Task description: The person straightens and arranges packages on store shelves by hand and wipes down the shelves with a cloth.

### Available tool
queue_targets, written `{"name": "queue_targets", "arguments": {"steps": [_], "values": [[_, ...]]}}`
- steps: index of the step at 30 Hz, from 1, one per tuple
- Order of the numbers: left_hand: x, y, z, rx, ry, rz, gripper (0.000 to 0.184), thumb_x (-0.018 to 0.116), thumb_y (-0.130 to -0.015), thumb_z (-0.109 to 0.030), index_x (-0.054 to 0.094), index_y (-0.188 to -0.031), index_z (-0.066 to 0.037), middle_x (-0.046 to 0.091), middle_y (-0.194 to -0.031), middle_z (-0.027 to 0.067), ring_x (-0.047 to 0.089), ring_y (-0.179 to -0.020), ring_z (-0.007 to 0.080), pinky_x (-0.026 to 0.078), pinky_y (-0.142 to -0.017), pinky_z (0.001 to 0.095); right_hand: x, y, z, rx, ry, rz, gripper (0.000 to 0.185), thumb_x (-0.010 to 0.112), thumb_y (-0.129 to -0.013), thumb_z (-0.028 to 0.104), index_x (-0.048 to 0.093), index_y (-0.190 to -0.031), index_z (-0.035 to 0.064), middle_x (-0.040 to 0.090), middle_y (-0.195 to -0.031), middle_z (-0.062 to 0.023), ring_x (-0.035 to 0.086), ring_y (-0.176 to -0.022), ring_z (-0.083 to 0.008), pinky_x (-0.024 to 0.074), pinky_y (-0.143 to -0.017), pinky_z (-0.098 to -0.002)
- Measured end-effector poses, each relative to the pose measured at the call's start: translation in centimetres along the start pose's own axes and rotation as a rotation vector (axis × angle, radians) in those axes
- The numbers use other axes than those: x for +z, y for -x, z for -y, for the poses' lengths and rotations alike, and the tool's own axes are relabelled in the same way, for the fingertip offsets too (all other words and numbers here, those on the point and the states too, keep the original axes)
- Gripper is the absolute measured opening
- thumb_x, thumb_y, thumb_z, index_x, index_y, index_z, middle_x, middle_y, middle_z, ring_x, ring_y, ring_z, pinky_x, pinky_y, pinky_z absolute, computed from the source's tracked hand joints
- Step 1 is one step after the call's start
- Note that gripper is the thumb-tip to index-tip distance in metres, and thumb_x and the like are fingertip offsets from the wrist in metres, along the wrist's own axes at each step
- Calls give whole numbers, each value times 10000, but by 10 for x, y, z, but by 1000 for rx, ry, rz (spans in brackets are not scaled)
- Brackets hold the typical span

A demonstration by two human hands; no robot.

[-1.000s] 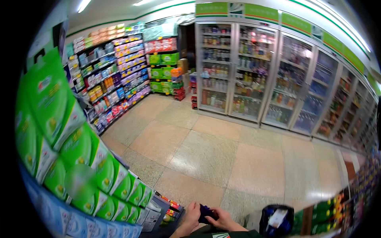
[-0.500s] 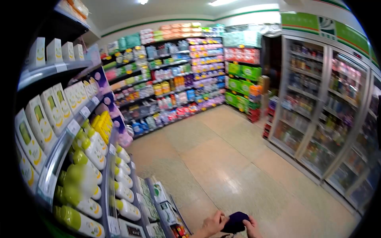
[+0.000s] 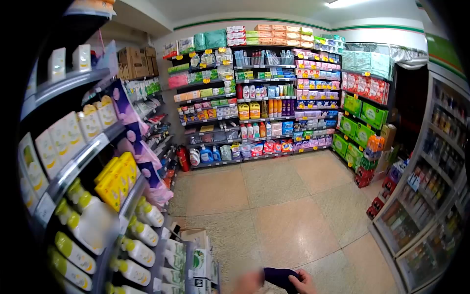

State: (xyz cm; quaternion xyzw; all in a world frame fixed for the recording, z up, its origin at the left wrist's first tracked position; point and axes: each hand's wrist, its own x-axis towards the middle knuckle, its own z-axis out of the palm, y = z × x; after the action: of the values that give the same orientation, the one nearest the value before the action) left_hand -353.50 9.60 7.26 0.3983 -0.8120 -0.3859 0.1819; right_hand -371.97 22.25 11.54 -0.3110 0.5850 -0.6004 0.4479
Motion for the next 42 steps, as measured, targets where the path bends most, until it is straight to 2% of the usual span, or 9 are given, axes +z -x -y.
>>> {"name": "queue_targets", "arguments": {"steps": [2,10,17,20,24,32,35,38,42], "values": [[-33,-32,-32,71,376,-8,235,444,-929,-184,577,-1071,-52,617,-954,128,586,-918,268,451,-797,413,-22,-45,-5,-103,229,-22,258,662,-844,248,555,-951,38,565,-736,-38,519,-651,-114,443,-549,-254],[5,-227,8,377,-10,-208,252,487,-906,-196,567,-1093,-48,552,-1091,197,531,-1029,358,411,-923,455,-58,-222,17,-266,449,-13,230,699,-811,194,549,-895,42,543,-719,-22,514,-628,-128,436,-537,-253],[-44,-337,-5,-194,380,-89,233,504,-905,-200,595,-1082,-78,573,-1083,174,548,-1014,319,415,-914,443,-62,-393,12,-369,378,56,264,703,-800,212,552,-925,34,572,-782,-58,561,-687,-148,473,-585,-273],[-27,-389,66,337,-82,-484,302,533,-876,-242,589,-1125,-82,626,-1002,153,604,-945,237,438,-890,377,-47,-463,34,-216,270,141,350,667,-831,226,543,-1079,13,599,-938,-94,582,-807,-170,492,-734,-324],[-83,-446,13,-385,368,-105,303,499,-863,-204,585,-1119,-66,630,-979,176,609,-955,291,465,-860,391,-6,-551,114,-117,124,545,279,531,-922,138,509,-1165,5,571,-1079,-108,548,-979,-186,442,-880,-329],[-156,-515,-3,-549,350,-357,338,420,-896,-149,544,-1182,-15,559,-1165,211,518,-1101,342,416,-928,383,99,-652,162,-230,148,779,164,532,-918,158,598,-978,20,593,-866,-74,565,-813,-159,468,-726,-283],[-152,-551,73,-619,79,-277,279,424,-918,-209,562,-1080,-29,576,-1026,206,550,-974,343,434,-832,392,119,-700,149,-177,213,697,212,537,-919,176,607,-1020,3,633,-881,-103,586,-807,-168,478,-705,-288],[-198,-577,78,-509,83,-506,238,510,-904,-279,603,-879,-61,593,-710,167,604,-672,311,454,-601,388,137,-756,148,-741,548,628,184,552,-901,138,600,-1027,13,633,-880,-194,616,-811,-314,493,-697,-351],[-246,-626,92,-372,-96,-621,151,512,-852,-167,582,-870,-34,604,-742,190,609,-723,365,474,-623,431,173,-798,175,-565,497,685,191,546,-899,121,577,-1059,20,631,-931,-208,612,-886,-334,485,-744,-382]]}}
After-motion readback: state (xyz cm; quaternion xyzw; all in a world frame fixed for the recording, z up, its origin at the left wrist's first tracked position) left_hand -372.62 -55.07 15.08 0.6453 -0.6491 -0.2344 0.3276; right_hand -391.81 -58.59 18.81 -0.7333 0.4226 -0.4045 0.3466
